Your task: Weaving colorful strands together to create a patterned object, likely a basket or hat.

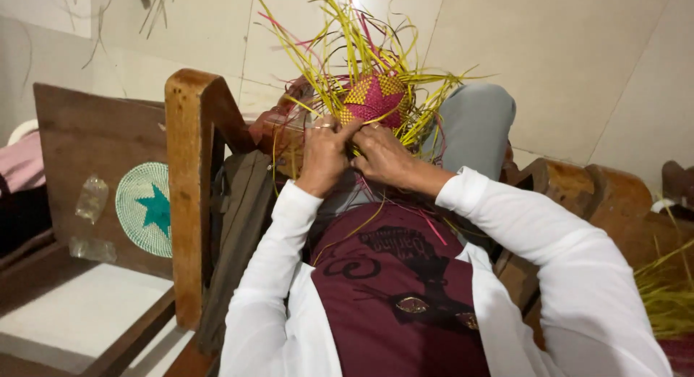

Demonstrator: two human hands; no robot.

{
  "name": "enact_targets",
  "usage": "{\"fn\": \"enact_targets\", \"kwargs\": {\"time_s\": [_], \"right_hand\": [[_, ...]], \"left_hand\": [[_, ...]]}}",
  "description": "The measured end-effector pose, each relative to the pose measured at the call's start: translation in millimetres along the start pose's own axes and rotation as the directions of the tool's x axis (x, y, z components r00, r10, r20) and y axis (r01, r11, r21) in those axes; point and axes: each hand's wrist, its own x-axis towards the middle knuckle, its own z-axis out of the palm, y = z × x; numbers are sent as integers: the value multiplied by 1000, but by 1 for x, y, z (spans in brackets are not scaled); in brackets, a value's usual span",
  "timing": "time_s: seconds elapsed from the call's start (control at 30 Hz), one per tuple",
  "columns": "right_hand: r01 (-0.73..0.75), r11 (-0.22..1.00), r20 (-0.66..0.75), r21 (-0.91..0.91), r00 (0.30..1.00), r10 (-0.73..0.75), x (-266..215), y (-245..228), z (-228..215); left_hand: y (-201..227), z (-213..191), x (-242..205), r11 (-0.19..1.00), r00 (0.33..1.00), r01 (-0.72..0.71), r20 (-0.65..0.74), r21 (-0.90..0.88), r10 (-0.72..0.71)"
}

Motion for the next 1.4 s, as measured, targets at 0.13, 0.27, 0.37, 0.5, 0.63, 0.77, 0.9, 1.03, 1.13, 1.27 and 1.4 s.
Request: {"fn": "enact_targets", "kwargs": {"time_s": [0.13,0.27,0.37,0.5,0.63,0.77,0.9,1.03,1.13,1.27,1.4], "right_hand": [[-90,995,49,34,995,88,-3,6,7],[-159,981,56,113,987,153,-3,13,5],[-191,972,43,134,981,187,-1,28,16],[-285,910,32,300,957,289,3,14,0],[-365,821,66,440,925,375,3,19,5],[-393,718,88,575,902,423,1,11,5],[-377,698,117,609,913,392,2,5,0],[-255,798,-95,545,927,362,4,-5,-6],[103,978,-312,179,949,-43,8,-11,-13],[276,952,-211,-131,931,-299,10,-9,-4],[300,954,-122,-16,946,-300,20,-5,-9]], "left_hand": [[15,-27,-10,989,980,56,-181,-139,-81],[21,-28,-33,856,924,215,-185,-470,-333],[14,-10,-46,800,915,260,-127,-540,-383],[14,-3,-43,799,911,288,-106,-529,-398],[10,19,-41,792,899,310,-108,-527,-424],[13,30,-36,521,824,342,-16,-782,-566],[19,31,-34,199,700,377,138,-905,-700],[20,31,-39,391,732,342,-18,-854,-681],[19,32,-37,458,751,342,-55,-821,-658],[22,28,-34,470,765,327,-62,-820,-641],[22,28,-35,541,774,287,-142,-790,-617]]}}
